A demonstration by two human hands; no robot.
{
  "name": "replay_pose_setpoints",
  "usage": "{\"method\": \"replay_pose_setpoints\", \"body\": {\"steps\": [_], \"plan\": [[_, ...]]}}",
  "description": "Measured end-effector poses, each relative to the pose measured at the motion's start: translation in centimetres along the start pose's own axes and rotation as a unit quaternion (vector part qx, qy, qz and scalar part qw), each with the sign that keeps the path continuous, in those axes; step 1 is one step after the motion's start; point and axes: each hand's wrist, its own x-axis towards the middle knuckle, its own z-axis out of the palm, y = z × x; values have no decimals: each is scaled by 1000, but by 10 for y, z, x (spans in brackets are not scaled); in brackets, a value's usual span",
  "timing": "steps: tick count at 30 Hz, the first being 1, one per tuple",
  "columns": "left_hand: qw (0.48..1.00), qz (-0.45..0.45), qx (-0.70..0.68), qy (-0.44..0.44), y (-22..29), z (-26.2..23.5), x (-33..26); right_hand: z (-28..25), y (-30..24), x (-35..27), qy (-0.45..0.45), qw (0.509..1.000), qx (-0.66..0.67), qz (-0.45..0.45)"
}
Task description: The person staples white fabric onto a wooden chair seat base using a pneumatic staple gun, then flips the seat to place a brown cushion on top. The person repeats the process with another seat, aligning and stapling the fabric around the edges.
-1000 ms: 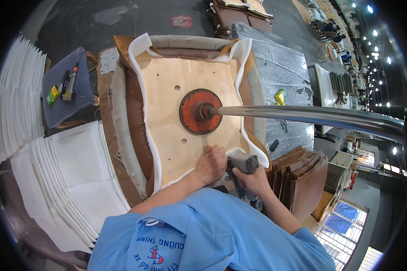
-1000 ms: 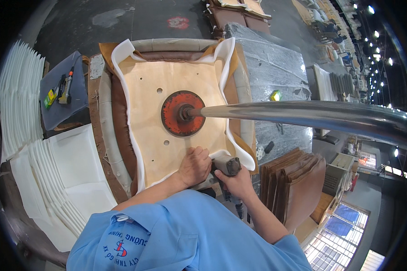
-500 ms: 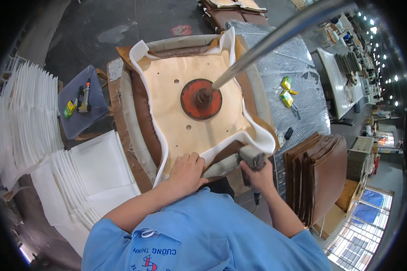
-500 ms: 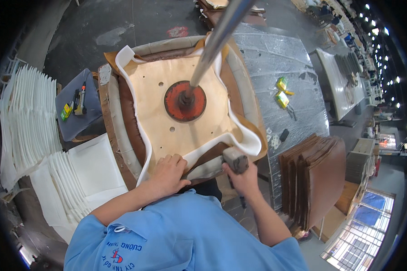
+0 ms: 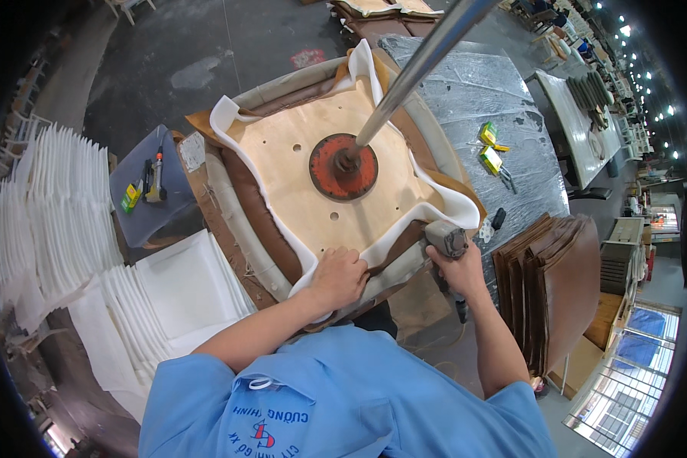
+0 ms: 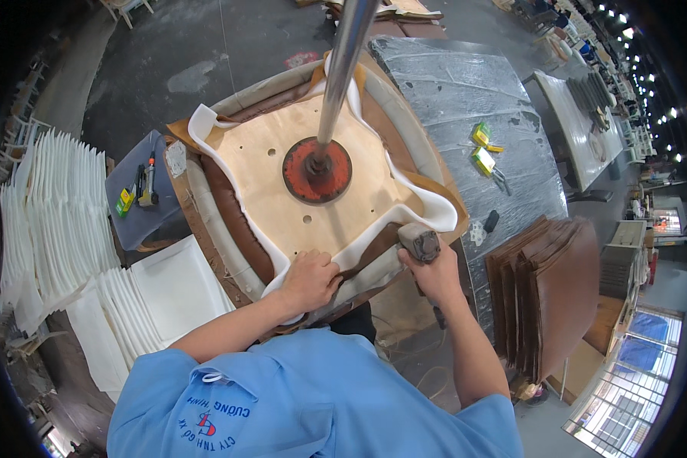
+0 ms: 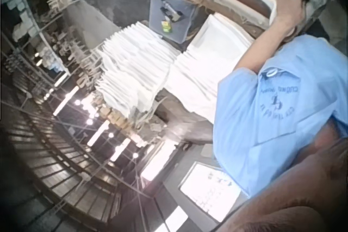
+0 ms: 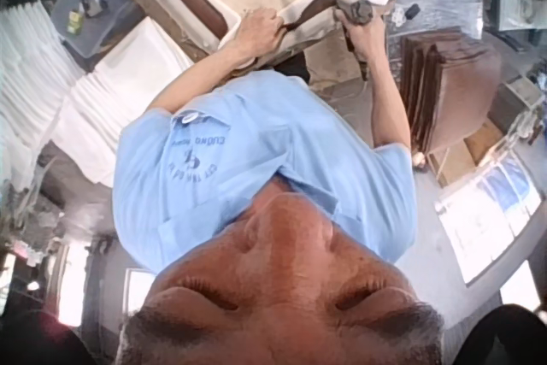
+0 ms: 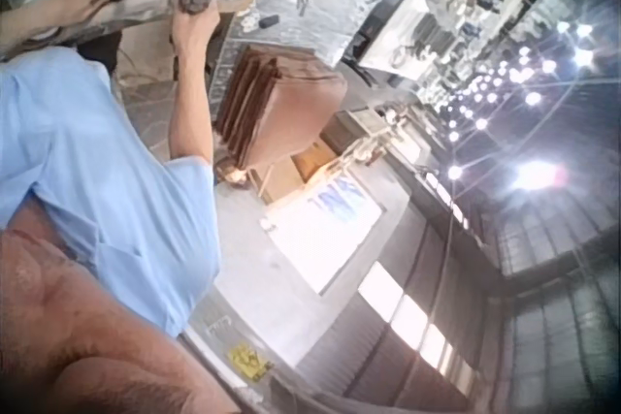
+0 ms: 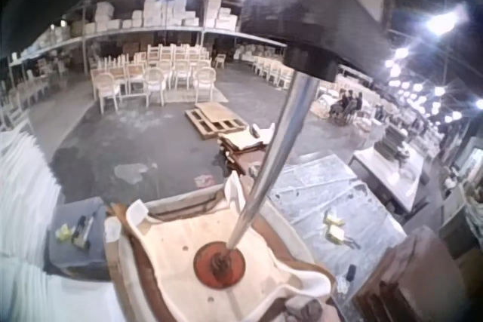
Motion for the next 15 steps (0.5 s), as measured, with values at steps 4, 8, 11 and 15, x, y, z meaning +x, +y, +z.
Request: {"method": "replay_pose_setpoints", "body": {"steps": [4, 8, 11, 15], "plan": [[996, 4, -40, 80, -2, 8, 0, -9, -13, 2, -20, 998, 6, 51], [988, -2, -42, 147, -1, 18, 1, -7, -13, -20, -78, 993, 46, 72], [987, -30, -39, 155, -3, 24, -6, 11, -27, -48, -155, 977, 114, 88], [985, -53, -47, 159, -1, 23, 9, 33, -48, -42, -176, 967, 102, 151]]}}
